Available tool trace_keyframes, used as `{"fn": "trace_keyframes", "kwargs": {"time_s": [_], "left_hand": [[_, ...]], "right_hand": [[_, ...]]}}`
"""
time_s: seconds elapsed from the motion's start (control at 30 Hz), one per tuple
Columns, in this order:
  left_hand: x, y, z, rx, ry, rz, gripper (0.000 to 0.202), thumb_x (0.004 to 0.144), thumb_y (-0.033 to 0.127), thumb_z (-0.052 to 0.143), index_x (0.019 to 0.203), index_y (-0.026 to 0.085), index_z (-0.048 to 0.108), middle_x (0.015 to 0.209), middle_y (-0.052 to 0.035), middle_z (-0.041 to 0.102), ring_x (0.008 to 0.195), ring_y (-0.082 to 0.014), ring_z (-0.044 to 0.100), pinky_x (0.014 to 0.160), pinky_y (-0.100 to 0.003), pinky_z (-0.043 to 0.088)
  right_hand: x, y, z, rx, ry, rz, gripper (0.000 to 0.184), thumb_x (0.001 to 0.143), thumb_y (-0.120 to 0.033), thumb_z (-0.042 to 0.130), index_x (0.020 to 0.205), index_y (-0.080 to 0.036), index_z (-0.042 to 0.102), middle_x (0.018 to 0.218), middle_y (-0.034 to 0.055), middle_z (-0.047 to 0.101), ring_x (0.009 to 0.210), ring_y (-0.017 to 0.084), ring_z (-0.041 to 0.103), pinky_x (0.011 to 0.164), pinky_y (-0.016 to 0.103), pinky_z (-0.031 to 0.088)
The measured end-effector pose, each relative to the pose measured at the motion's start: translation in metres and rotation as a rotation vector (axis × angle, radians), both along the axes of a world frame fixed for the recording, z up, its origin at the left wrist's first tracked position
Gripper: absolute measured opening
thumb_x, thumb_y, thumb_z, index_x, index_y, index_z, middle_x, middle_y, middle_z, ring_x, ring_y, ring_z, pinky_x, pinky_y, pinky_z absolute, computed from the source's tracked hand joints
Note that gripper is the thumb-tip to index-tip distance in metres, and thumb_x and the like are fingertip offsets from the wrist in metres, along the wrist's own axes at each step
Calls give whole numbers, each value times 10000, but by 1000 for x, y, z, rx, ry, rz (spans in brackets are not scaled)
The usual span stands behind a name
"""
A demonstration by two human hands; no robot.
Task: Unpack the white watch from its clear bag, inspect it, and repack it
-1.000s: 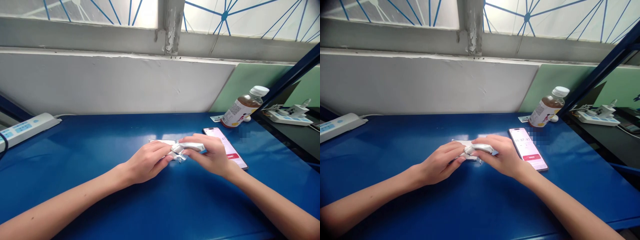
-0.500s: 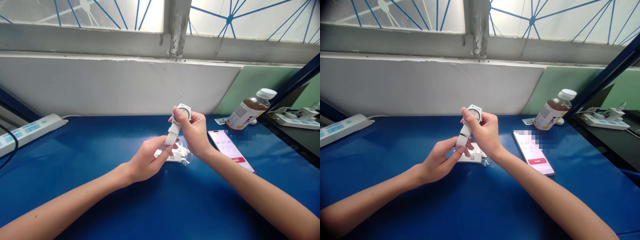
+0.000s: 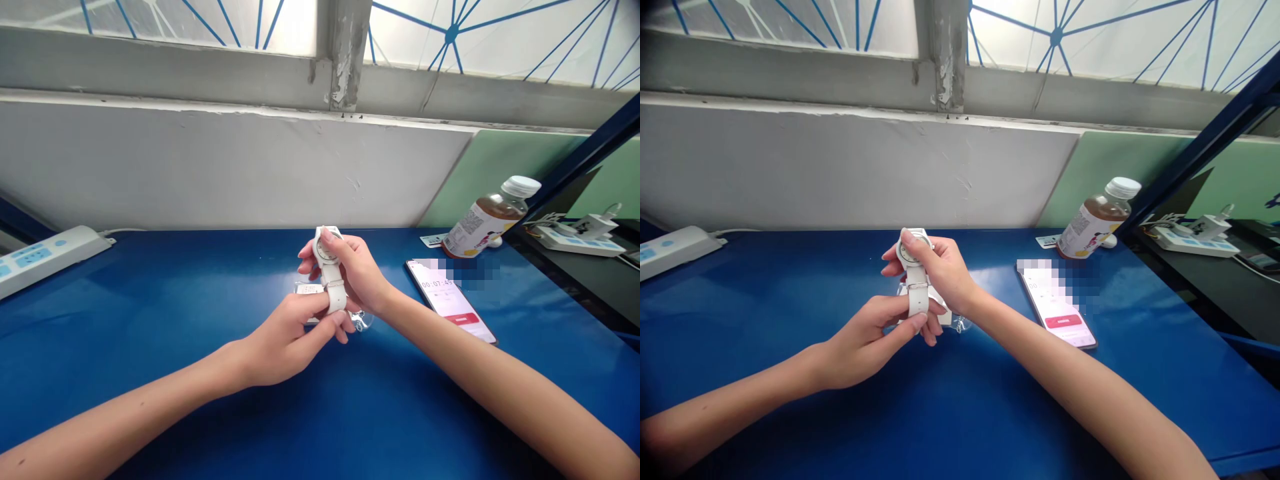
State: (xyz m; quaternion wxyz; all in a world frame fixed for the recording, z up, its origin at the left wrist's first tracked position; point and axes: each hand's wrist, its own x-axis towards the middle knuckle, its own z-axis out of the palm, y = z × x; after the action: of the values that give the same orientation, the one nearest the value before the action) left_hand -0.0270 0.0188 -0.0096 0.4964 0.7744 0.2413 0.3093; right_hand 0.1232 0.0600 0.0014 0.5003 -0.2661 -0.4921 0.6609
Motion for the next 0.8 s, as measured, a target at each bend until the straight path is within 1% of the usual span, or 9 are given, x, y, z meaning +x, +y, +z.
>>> {"fn": "trace_keyframes", "kwargs": {"time_s": [0.07, 0.13, 0.2, 0.27, 0.33, 0.47, 0.57, 0.7, 0.8], "left_hand": [[2, -2, 2, -128, -27, 0, 250, 1019, 232, 452, 1047, 104, 665, 892, -81, 717, 808, -172, 699, 782, -283, 571], [4, -3, 3, -250, -53, 4, 271, 1029, 279, 455, 1037, 110, 665, 897, -82, 720, 801, -180, 711, 794, -299, 577], [5, -3, 3, -329, -71, 10, 291, 1029, 328, 471, 1014, 115, 669, 883, -84, 727, 808, -194, 721, 819, -318, 576], [6, -1, 1, -379, -79, 25, 312, 1024, 369, 488, 1016, 117, 672, 852, -89, 736, 817, -211, 729, 832, -334, 572], [7, 0, -1, -439, -89, 46, 331, 1016, 401, 503, 1032, 117, 674, 843, -99, 741, 818, -228, 734, 822, -349, 573], [10, 2, -4, -641, -152, 42, 326, 978, 410, 571, 1041, 110, 680, 930, -120, 733, 804, -246, 741, 785, -363, 583], [10, 2, -4, -797, -206, -4, 306, 962, 377, 601, 1073, 101, 673, 940, -129, 731, 819, -250, 743, 781, -356, 580], [9, 4, -3, -991, -316, -67, 245, 964, 290, 597, 1087, 91, 670, 938, -132, 733, 822, -236, 740, 786, -341, 576], [10, 5, -3, -1066, -369, -73, 229, 981, 264, 569, 1073, 82, 673, 961, -140, 732, 820, -227, 739, 786, -336, 575]], "right_hand": [[1, 1, 0, -19, 15, 34, 341, 870, -506, 661, 796, -184, 743, 740, 38, 736, 715, 153, 679, 701, 256, 537], [2, 2, 0, -40, 36, 96, 307, 882, -482, 655, 874, -192, 754, 820, 49, 759, 817, 173, 696, 803, 286, 538], [4, 4, -2, -66, 64, 163, 258, 895, -438, 651, 956, -208, 752, 899, 51, 772, 900, 187, 700, 877, 314, 526], [6, 5, -3, -92, 89, 202, 220, 908, -394, 642, 1008, -225, 743, 946, 45, 777, 954, 192, 699, 923, 332, 511], [8, 7, -3, -108, 108, 212, 213, 924, -374, 621, 1038, -233, 734, 963, 39, 778, 986, 193, 696, 942, 337, 501], [13, 10, 0, -158, 108, 255, 250, 955, -382, 566, 1070, -224, 722, 972, 40, 781, 963, 190, 700, 960, 350, 488], [16, 12, 1, -186, 83, 317, 290, 967, -389, 539, 1107, -203, 712, 1004, 56, 778, 950, 195, 699, 966, 363, 483], [17, 15, 0, -215, 99, 348, 352, 976, -413, 495, 1113, -173, 713, 1082, 89, 764, 1040, 216, 679, 984, 366, 472], [17, 16, -2, -223, 92, 348, 370, 991, -393, 453, 1135, -167, 707, 1153, 98, 745, 1085, 218, 671, 973, 351, 483]]}}
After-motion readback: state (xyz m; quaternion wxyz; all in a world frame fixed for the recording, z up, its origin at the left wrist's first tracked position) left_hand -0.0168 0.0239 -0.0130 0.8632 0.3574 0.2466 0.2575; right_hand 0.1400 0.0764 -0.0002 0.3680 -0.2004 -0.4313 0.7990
